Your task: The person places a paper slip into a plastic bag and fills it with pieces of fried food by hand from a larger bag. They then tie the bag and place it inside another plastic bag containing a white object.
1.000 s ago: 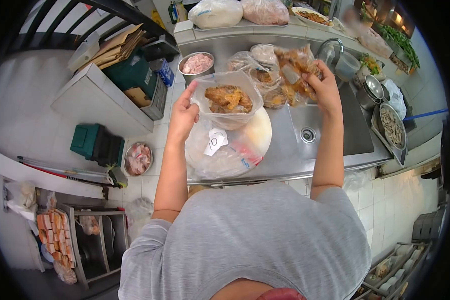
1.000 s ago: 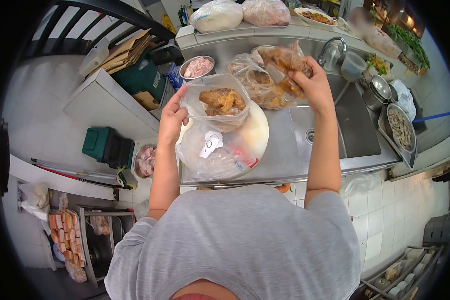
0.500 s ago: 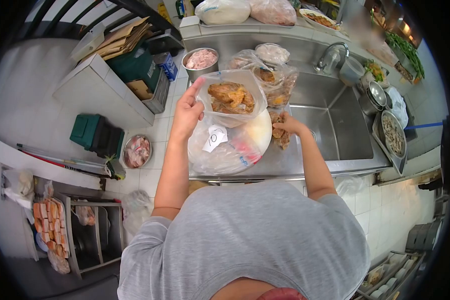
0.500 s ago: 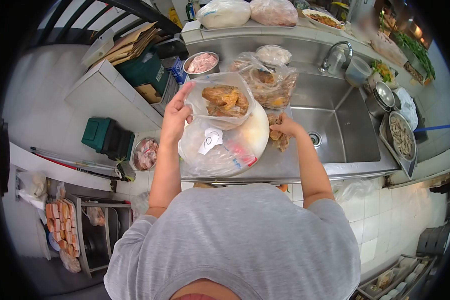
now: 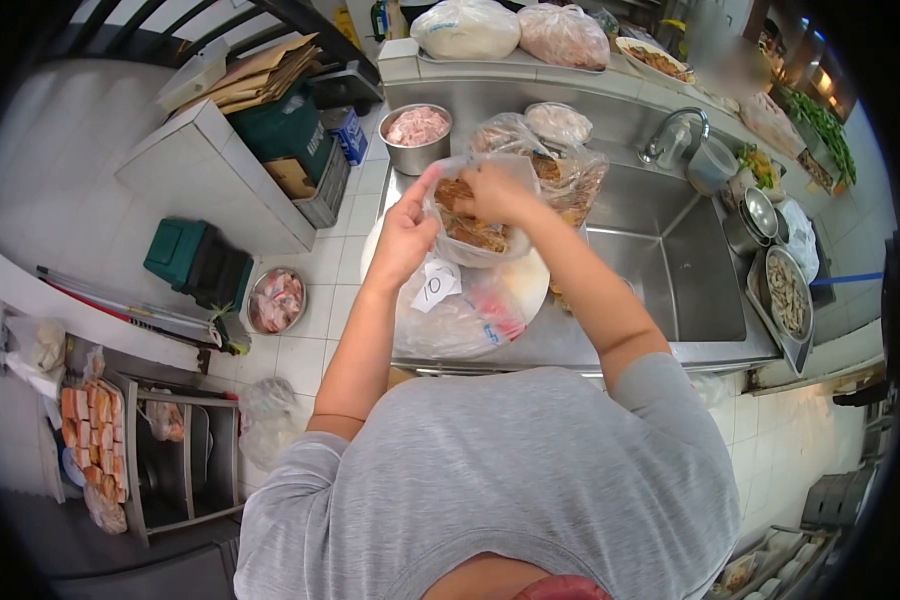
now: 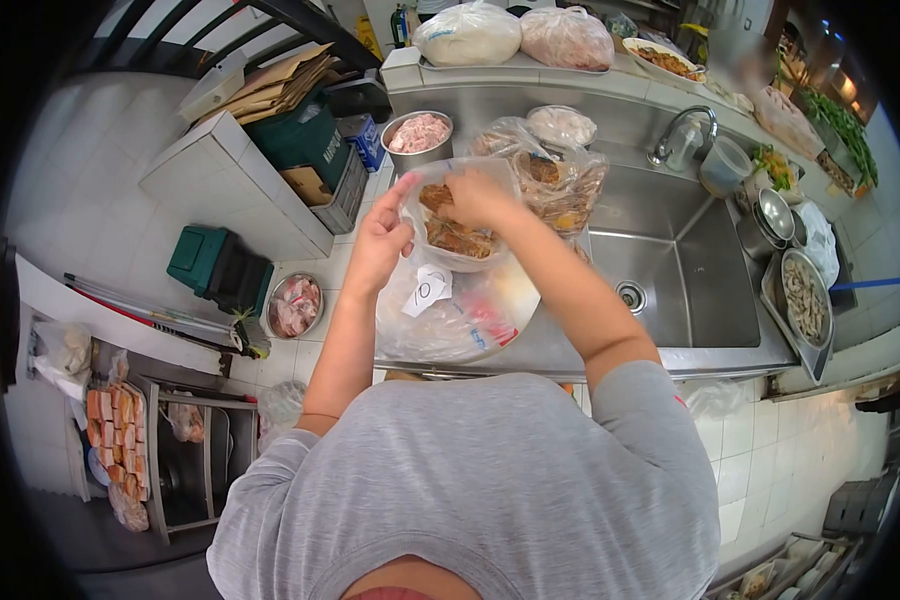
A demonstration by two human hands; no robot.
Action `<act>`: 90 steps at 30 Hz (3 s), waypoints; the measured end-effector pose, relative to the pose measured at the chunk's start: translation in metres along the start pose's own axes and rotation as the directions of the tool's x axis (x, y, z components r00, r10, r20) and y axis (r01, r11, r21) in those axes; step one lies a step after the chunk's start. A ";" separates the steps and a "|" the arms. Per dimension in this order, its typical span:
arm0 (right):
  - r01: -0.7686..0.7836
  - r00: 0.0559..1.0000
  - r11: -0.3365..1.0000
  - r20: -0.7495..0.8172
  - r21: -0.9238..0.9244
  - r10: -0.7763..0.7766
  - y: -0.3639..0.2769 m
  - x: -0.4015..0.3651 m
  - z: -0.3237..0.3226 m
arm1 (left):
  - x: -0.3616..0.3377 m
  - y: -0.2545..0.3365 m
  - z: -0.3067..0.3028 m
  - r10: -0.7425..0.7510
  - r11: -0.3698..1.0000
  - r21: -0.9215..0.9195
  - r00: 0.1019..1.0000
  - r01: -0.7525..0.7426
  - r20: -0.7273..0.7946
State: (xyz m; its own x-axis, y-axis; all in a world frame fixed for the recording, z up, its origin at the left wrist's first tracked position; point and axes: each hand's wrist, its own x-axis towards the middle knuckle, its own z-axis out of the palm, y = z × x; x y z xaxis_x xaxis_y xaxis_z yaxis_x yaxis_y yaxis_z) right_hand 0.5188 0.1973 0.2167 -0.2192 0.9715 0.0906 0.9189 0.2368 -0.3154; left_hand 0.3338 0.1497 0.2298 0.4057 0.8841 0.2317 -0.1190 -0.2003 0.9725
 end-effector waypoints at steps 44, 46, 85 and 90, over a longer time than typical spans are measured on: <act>0.230 0.915 0.950 0.286 0.210 -0.285 0.031 0.021 0.028 | 0.001 -0.014 0.003 0.132 0.952 0.285 0.990 -0.115 -0.040; 0.209 0.916 0.959 0.304 0.192 -0.261 0.023 0.020 0.022 | -0.001 -0.013 0.003 0.119 0.957 0.270 0.992 -0.102 -0.045; -0.006 0.862 0.419 -0.208 0.908 0.462 0.135 -0.107 -0.028 | -0.051 -0.007 -0.005 0.122 0.956 0.267 0.992 -0.123 0.018; -0.335 0.837 0.394 0.078 0.856 0.542 0.200 -0.075 0.094 | -0.051 -0.006 -0.002 0.121 0.954 0.274 0.992 -0.121 0.017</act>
State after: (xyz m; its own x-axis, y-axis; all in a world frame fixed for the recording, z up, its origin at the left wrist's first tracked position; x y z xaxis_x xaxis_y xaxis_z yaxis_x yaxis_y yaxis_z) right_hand 0.6885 0.1737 0.0580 0.2888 0.9424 -0.1688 0.1552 -0.2200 -0.9631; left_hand 0.3118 0.1072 0.2119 0.4032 0.8462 0.3484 0.0860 -0.4141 0.9062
